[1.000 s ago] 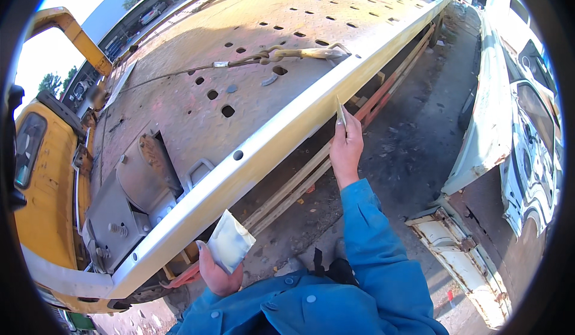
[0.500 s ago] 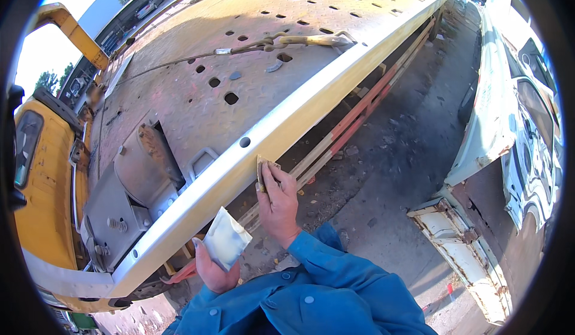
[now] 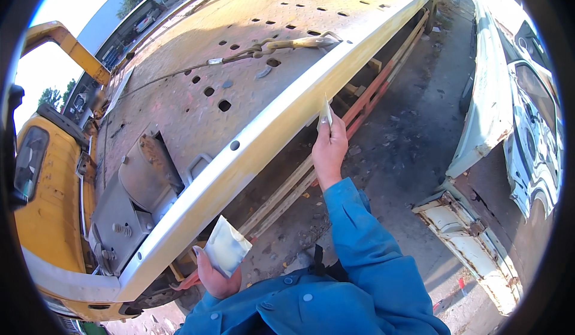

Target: The person applies a yellow adhesive to the edge of a metal truck bed using a putty knife. They repeatedly dip the knife into a can of adhesive and spread it along the seam. The person then adds more adhesive from a tube onto the putty knife and continues applying it to the truck bed edge.

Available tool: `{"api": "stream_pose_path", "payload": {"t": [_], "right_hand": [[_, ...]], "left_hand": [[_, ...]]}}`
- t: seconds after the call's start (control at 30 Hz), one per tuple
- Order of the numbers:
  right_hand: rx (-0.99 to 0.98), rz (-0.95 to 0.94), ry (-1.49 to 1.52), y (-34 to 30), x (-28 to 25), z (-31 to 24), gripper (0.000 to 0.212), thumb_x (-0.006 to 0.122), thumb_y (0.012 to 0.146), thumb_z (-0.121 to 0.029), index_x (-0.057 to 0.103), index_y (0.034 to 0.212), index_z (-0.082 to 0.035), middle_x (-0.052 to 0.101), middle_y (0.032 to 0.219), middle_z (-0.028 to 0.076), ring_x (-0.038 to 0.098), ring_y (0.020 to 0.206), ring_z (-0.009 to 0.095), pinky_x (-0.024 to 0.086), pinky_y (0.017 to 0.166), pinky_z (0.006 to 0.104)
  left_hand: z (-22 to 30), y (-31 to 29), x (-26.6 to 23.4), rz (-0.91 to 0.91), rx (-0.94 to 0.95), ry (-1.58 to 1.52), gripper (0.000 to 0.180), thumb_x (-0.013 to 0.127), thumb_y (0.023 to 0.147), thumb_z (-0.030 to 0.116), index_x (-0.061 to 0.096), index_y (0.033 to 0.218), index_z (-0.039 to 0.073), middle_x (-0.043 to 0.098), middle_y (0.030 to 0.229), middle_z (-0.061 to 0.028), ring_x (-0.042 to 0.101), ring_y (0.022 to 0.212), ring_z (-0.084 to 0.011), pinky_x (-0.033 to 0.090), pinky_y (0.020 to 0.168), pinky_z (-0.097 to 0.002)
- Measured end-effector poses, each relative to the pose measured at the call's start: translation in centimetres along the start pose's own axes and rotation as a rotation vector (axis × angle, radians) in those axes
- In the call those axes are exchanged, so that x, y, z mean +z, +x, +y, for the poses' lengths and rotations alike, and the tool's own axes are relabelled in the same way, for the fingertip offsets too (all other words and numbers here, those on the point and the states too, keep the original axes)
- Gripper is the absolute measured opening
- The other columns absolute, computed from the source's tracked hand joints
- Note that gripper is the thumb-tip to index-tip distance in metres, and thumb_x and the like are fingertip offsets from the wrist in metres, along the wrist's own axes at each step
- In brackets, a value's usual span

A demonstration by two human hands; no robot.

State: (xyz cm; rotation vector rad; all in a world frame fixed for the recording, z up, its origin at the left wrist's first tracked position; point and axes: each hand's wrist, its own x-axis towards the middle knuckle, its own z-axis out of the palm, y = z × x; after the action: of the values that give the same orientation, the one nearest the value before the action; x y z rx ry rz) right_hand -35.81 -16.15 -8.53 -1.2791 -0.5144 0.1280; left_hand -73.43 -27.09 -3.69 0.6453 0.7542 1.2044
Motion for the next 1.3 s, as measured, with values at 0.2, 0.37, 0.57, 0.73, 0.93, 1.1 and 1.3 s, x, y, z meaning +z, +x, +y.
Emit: {"api": "stream_pose_path", "payload": {"t": [0.2, 0.37, 0.57, 0.73, 0.93, 1.1, 1.3], "right_hand": [[-0.220, -0.051, -0.249, -5.7, 3.8, -1.8, 0.049, 0.067, 0.115, -0.011, 0.061, 0.163, 0.002, 0.063, 0.147, 0.020, 0.063, 0.133, 0.036, 0.053, 0.114, 0.0430], [-0.139, -0.297, -0.074, -11.0, 1.1, -3.2, 0.044, 0.068, 0.114, -0.007, 0.068, 0.157, 0.001, 0.070, 0.146, 0.018, 0.068, 0.135, 0.031, 0.053, 0.116, 0.0394], [0.057, -0.017, -0.039, -1.1, -0.9, 0.8, 0.037, 0.060, 0.119, -0.013, 0.071, 0.151, 0.002, 0.074, 0.141, 0.013, 0.072, 0.125, 0.021, 0.056, 0.109, 0.0350], [0.064, -0.045, -0.059, 0.3, 0.7, 0.9, 0.041, 0.060, 0.119, -0.013, 0.068, 0.157, 0.000, 0.071, 0.141, 0.014, 0.068, 0.128, 0.022, 0.053, 0.111, 0.0349], [-0.153, -0.267, -0.225, -14.3, 3.9, -4.3, 0.052, 0.071, 0.111, -0.008, 0.063, 0.162, 0.001, 0.065, 0.149, 0.022, 0.064, 0.135, 0.035, 0.053, 0.116, 0.0425], [-0.119, -0.674, 0.000, -21.6, 1.9, -7.0, 0.050, 0.073, 0.107, 0.000, 0.068, 0.156, 0.002, 0.072, 0.143, 0.020, 0.072, 0.129, 0.034, 0.057, 0.110, 0.0390], [0.221, -0.595, 0.271, -15.9, -4.1, -12.0, 0.040, 0.066, 0.115, -0.007, 0.069, 0.154, 0.001, 0.075, 0.141, 0.020, 0.076, 0.126, 0.032, 0.059, 0.109, 0.0387]], "left_hand": [[0.2, -0.2, 0.3, 0.018, 0.007, 0.006, 0.075, 0.044, 0.123, 0.056, 0.058, 0.152, -0.012, 0.071, 0.148, -0.0253, 0.075, 0.132, -0.0419, 0.059, 0.116, -0.0571], [0.0, 0.6, 1.4, -0.004, -0.054, -0.010, 0.075, 0.045, 0.123, 0.056, 0.061, 0.149, -0.013, 0.073, 0.146, -0.0249, 0.076, 0.130, -0.0420, 0.059, 0.115, -0.0574], [0.3, 0.1, 1.1, 0.026, -0.023, 0.043, 0.076, 0.040, 0.123, 0.061, 0.062, 0.152, -0.006, 0.075, 0.144, -0.0204, 0.075, 0.129, -0.0381, 0.060, 0.111, -0.0541], [1.8, -0.5, -0.1, -0.028, 0.009, 0.014, 0.070, 0.042, 0.123, 0.057, 0.060, 0.154, -0.003, 0.073, 0.148, -0.0211, 0.074, 0.133, -0.0396, 0.059, 0.115, -0.0558], [2.7, -0.4, -1.5, 0.068, 0.025, -0.004, 0.074, 0.043, 0.123, 0.058, 0.059, 0.152, -0.008, 0.072, 0.148, -0.0233, 0.075, 0.131, -0.0423, 0.060, 0.113, -0.0596], [1.7, 0.7, 0.0, 0.097, -0.002, 0.001, 0.075, 0.043, 0.123, 0.059, 0.060, 0.150, -0.010, 0.074, 0.142, -0.0226, 0.077, 0.126, -0.0413, 0.063, 0.106, -0.0585], [0.0, 1.1, 2.9, -0.099, -0.090, 0.010, 0.073, 0.037, 0.124, 0.057, 0.060, 0.154, -0.007, 0.076, 0.141, -0.0213, 0.078, 0.116, -0.0369, 0.063, 0.095, -0.0483]]}}
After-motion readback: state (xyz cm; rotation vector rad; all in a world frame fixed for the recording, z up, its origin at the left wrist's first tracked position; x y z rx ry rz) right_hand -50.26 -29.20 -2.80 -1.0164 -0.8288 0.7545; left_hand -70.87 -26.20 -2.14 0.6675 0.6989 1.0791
